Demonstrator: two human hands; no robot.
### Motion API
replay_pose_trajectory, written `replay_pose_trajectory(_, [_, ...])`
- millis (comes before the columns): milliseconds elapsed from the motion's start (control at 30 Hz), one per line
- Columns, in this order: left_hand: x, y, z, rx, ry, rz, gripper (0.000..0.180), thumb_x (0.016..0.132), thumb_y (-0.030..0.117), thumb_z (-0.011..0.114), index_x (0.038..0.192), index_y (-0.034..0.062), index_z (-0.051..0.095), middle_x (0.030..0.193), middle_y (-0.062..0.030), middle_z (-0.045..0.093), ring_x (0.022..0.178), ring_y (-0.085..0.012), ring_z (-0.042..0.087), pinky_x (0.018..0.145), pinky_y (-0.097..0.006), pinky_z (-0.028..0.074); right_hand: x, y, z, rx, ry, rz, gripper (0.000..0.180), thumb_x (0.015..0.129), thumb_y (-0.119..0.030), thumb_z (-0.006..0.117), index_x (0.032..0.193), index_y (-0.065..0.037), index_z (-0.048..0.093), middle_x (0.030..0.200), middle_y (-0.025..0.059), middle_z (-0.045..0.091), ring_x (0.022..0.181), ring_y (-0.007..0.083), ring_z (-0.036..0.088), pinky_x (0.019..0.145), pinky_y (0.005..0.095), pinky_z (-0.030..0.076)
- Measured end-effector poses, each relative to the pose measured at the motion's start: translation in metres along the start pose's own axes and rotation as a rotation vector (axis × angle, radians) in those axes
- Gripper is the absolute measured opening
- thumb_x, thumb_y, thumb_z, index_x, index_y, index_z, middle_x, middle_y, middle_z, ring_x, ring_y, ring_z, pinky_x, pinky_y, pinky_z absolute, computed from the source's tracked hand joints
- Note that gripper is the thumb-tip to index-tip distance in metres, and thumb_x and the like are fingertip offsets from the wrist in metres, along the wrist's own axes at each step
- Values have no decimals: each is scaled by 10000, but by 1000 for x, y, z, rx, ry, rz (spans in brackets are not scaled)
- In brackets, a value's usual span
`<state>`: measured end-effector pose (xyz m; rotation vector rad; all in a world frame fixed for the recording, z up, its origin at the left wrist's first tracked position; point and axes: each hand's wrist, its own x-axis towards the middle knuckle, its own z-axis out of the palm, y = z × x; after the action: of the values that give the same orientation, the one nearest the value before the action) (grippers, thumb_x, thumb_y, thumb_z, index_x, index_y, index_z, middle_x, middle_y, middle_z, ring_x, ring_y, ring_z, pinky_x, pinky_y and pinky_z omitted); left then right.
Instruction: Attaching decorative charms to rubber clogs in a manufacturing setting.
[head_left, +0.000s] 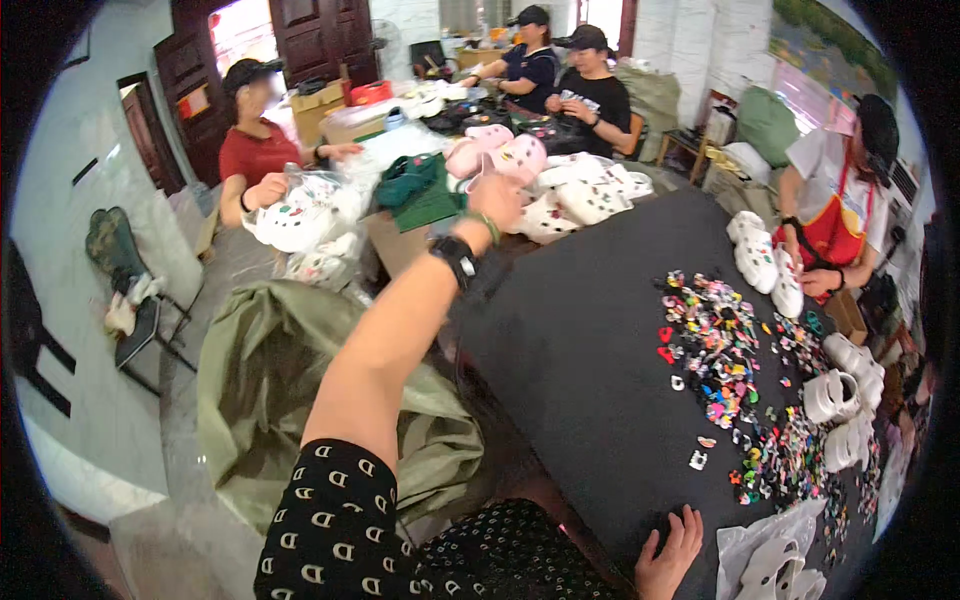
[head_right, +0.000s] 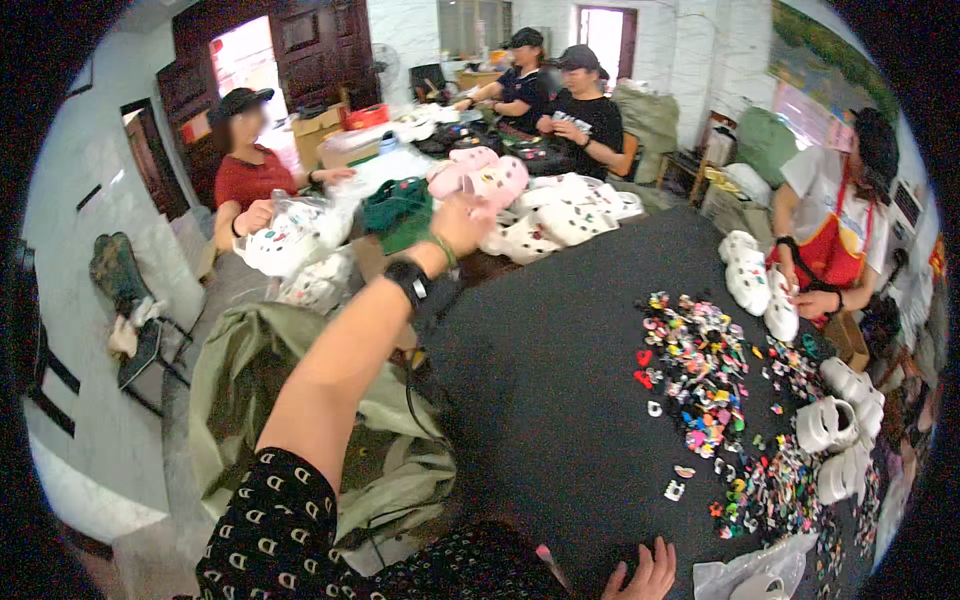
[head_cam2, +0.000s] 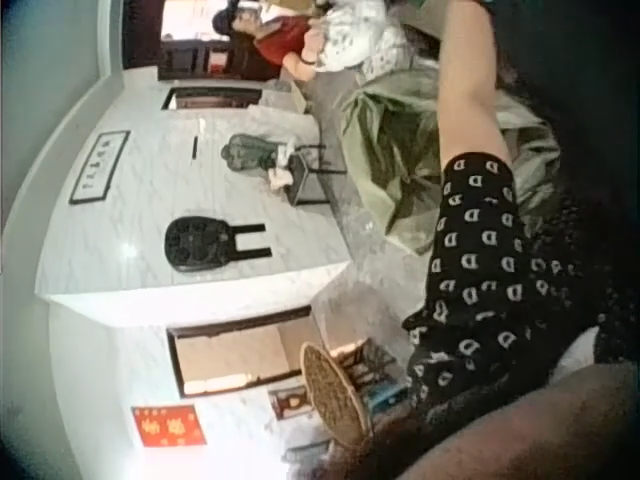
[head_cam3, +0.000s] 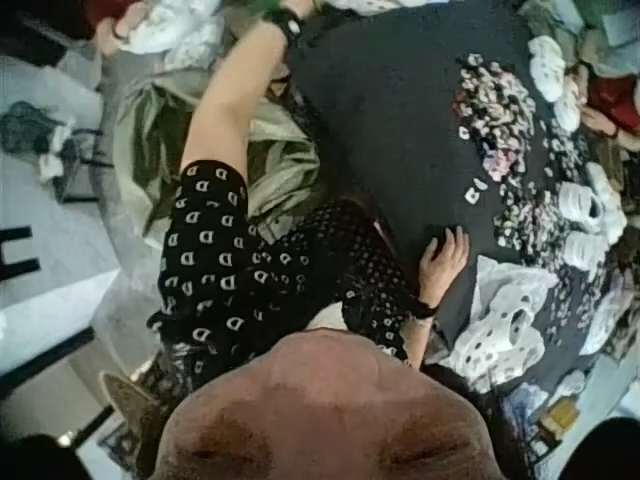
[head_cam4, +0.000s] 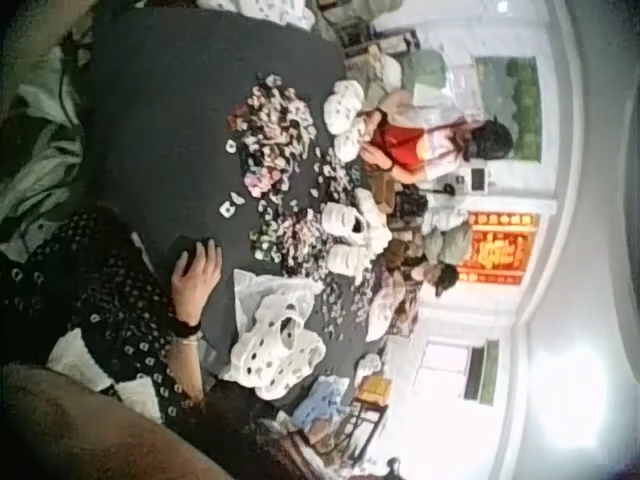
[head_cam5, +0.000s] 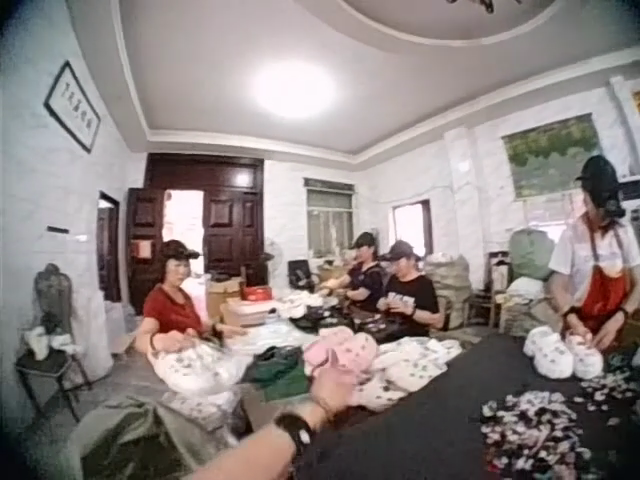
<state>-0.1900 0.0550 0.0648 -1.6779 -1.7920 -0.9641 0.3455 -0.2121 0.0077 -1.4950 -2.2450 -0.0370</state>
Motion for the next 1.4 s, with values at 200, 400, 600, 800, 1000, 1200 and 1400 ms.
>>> replay_pose_trajectory(200, [-167,23,-106,-151,-123,-289,257,786,115,681,1038,65,693,1226,-230,596,1129,-388,563,965,-431,459,2,-7,5,52,-38,-121,304,924,-160,574,1172,16,568,1274,210,553,1209,417,484,1030,497,386])
replay_pose_trajectory(400, [-252,10,-207,152,-39,-218,201,783,72,628,978,53,671,1167,-191,620,1029,-386,576,922,-471,442,-2,3,12,-12,-2,-123,316,935,-189,570,1179,11,571,1267,207,560,1204,409,489,1038,497,387])
replay_pose_trajectory(600, [-353,-68,-265,492,-89,-538,268,772,128,645,1031,69,682,1165,-182,610,1050,-386,568,914,-477,459,0,-3,13,-15,13,-156,312,949,-213,558,1163,12,584,1252,211,569,1192,400,502,1036,496,394])
replay_pose_trajectory(800, [-423,-84,-233,441,-335,-873,333,754,169,642,1082,118,678,1147,-137,611,1053,-370,579,883,-497,492,0,-1,13,-20,26,-160,320,954,-215,548,1169,20,581,1241,223,574,1181,410,510,1032,494,401])
replay_pose_trajectory(1000, [-443,-86,-189,360,-527,-924,392,769,206,676,1155,139,659,1304,-180,551,1198,-359,515,947,-480,470,-4,0,10,-18,4,-146,318,952,-217,552,1176,7,587,1251,216,575,1184,407,511,1032,492,401])
replay_pose_trajectory(1200, [-426,-105,-160,278,-576,-884,374,773,228,696,1134,134,674,1267,-205,582,1190,-375,526,984,-477,449,-2,0,15,-40,9,-145,325,951,-219,561,1189,1,583,1252,207,579,1178,400,519,1030,493,403])
replay_pose_trajectory(1400, [-421,-119,-145,323,-715,-841,374,823,197,652,1184,97,646,1337,-199,537,1244,-366,484,995,-472,445,4,-3,16,-15,7,-164,315,957,-202,552,1198,0,576,1256,203,577,1180,399,518,1028,498,404])
